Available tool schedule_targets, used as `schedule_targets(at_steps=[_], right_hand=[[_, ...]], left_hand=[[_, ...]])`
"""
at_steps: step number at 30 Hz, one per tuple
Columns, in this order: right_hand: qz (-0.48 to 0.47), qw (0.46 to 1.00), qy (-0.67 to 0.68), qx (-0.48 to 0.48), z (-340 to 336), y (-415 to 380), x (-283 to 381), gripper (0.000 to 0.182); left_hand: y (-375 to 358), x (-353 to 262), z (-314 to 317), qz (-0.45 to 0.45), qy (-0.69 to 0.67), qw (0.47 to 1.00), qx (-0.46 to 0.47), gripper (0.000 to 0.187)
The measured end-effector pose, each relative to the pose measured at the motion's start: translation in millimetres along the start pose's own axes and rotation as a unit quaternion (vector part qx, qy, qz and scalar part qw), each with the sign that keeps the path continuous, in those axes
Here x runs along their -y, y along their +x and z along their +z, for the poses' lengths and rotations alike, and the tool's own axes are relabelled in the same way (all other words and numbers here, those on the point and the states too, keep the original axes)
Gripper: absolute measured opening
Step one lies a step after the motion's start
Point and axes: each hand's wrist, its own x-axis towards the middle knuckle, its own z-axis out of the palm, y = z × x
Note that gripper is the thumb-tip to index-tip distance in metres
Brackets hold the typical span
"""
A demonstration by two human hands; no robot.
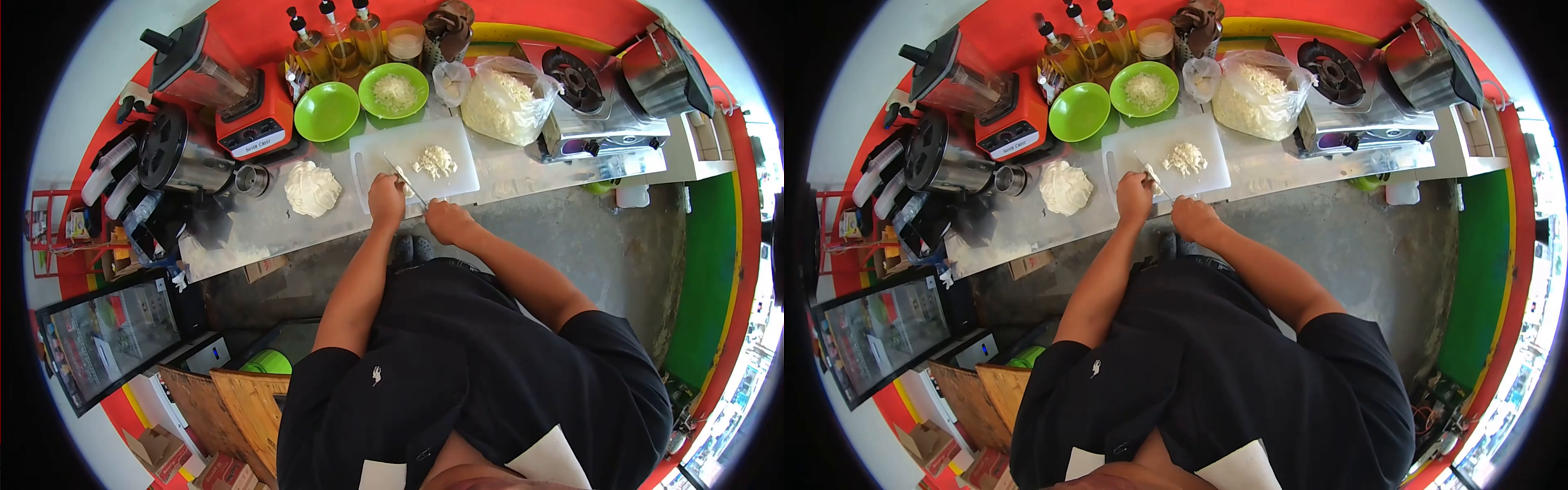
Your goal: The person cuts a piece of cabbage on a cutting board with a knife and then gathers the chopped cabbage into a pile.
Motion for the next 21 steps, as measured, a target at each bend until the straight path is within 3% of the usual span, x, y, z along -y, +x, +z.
schedule_targets(at_steps=[9, 11, 18, 20, 21], right_hand=[[0.032, 0.998, 0.044, 0.012, 17.0, -1.1, 11.3, 0.034], [0.022, 0.999, 0.021, 0.037, 12.1, 4.6, 13.7, 0.024], [0.007, 1.000, 0.028, 0.002, 8.5, 0.2, 10.5, 0.024], [-0.008, 0.994, -0.045, 0.096, -8.3, -18.6, 10.8, 0.036], [-0.007, 0.994, -0.048, 0.095, -1.1, -21.3, 3.3, 0.036]], left_hand=[[-3.5, 1.2, -2.6, 0.006, 0.012, 0.999, 0.044, 0.016], [-3.0, 1.3, -1.5, 0.002, 0.021, 0.999, 0.043, 0.015], [-2.8, -3.3, 0.2, -0.008, 0.078, 0.996, 0.049, 0.017], [-3.5, -3.7, -0.3, -0.011, 0.070, 0.996, 0.045, 0.019], [-3.3, -4.4, -1.0, -0.014, 0.065, 0.997, 0.043, 0.020]])
